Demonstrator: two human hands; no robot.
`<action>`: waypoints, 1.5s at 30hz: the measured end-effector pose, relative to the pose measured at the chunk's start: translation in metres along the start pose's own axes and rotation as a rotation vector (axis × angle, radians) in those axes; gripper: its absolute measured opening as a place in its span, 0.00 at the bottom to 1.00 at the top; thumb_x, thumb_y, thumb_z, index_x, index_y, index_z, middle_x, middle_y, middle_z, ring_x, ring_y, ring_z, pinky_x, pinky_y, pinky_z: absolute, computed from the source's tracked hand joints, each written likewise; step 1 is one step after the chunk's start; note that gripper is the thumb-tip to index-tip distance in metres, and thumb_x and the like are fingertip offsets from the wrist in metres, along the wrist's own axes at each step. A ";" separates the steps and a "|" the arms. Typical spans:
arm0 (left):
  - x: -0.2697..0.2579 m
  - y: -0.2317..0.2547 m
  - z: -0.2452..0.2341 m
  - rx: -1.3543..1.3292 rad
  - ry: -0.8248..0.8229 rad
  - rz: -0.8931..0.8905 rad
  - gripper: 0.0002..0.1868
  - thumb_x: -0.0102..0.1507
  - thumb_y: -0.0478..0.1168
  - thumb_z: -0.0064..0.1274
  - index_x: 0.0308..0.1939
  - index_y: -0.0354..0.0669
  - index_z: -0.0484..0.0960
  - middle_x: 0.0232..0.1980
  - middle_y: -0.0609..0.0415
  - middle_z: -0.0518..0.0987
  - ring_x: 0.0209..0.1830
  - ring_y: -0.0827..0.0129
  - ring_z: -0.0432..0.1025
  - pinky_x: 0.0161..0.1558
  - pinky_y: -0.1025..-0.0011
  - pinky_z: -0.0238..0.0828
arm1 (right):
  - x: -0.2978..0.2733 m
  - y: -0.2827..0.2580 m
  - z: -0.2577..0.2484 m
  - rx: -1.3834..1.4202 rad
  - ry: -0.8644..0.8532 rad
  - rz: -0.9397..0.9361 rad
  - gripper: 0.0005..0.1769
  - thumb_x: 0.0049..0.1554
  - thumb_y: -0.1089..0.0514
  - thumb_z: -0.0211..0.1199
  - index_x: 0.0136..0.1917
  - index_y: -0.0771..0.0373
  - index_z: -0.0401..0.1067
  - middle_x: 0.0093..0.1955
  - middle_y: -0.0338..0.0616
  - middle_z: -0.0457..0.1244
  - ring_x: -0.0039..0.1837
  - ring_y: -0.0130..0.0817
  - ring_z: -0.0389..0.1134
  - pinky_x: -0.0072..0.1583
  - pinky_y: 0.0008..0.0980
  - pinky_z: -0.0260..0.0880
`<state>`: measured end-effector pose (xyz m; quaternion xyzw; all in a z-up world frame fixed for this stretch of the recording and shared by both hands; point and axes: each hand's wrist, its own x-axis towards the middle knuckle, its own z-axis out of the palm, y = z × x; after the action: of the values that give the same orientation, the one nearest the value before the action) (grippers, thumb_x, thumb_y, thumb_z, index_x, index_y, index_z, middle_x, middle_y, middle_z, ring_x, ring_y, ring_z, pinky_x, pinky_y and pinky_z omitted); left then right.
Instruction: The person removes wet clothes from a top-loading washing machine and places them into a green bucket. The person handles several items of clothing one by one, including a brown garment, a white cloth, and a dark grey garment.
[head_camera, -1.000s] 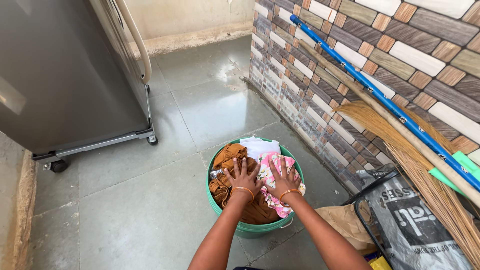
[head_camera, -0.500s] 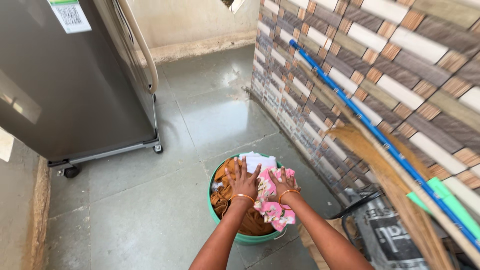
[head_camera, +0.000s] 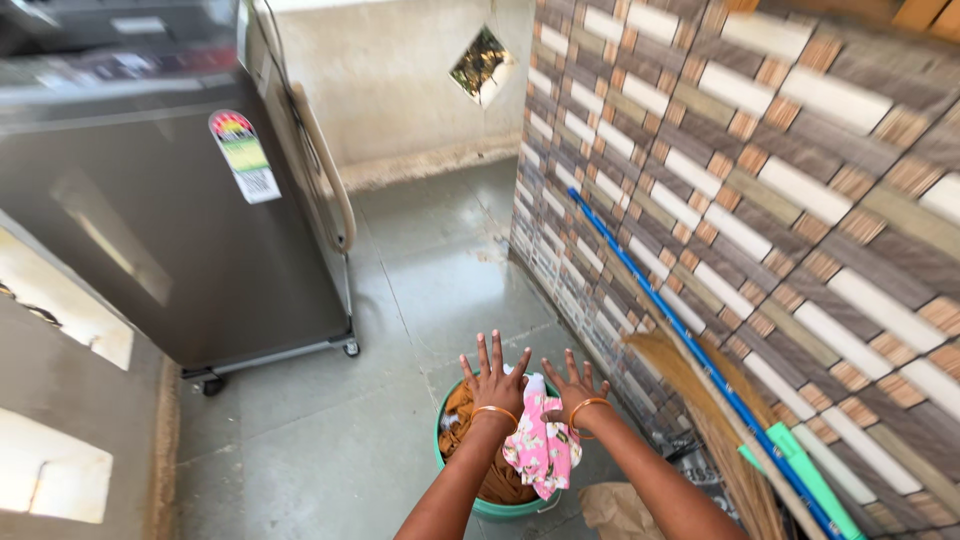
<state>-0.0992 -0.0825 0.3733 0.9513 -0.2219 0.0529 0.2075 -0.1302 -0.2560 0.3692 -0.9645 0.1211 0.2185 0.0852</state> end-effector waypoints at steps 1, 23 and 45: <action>-0.001 0.006 -0.020 0.012 -0.016 -0.016 0.28 0.68 0.48 0.47 0.73 0.75 0.65 0.84 0.45 0.32 0.83 0.45 0.20 0.71 0.29 0.14 | -0.012 -0.003 -0.014 -0.029 0.003 -0.004 0.70 0.46 0.31 0.76 0.82 0.20 0.26 0.88 0.38 0.15 0.87 0.57 0.22 0.77 0.74 0.37; -0.089 0.152 -0.232 0.210 -0.214 -0.130 0.30 0.69 0.53 0.45 0.76 0.76 0.59 0.85 0.47 0.27 0.83 0.47 0.16 0.73 0.32 0.12 | -0.217 0.005 -0.180 -0.169 0.100 -0.278 0.63 0.50 0.26 0.67 0.84 0.28 0.28 0.88 0.39 0.18 0.87 0.52 0.21 0.79 0.69 0.27; -0.083 0.091 -0.280 0.173 -0.149 -0.104 0.33 0.68 0.53 0.47 0.77 0.74 0.58 0.86 0.49 0.29 0.84 0.51 0.18 0.74 0.33 0.13 | -0.207 -0.069 -0.205 -0.184 0.118 -0.280 0.63 0.52 0.25 0.66 0.84 0.31 0.26 0.88 0.41 0.19 0.87 0.51 0.22 0.79 0.67 0.27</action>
<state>-0.2161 -0.0063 0.6449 0.9771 -0.1819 -0.0097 0.1100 -0.2104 -0.1943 0.6505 -0.9869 -0.0303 0.1575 0.0188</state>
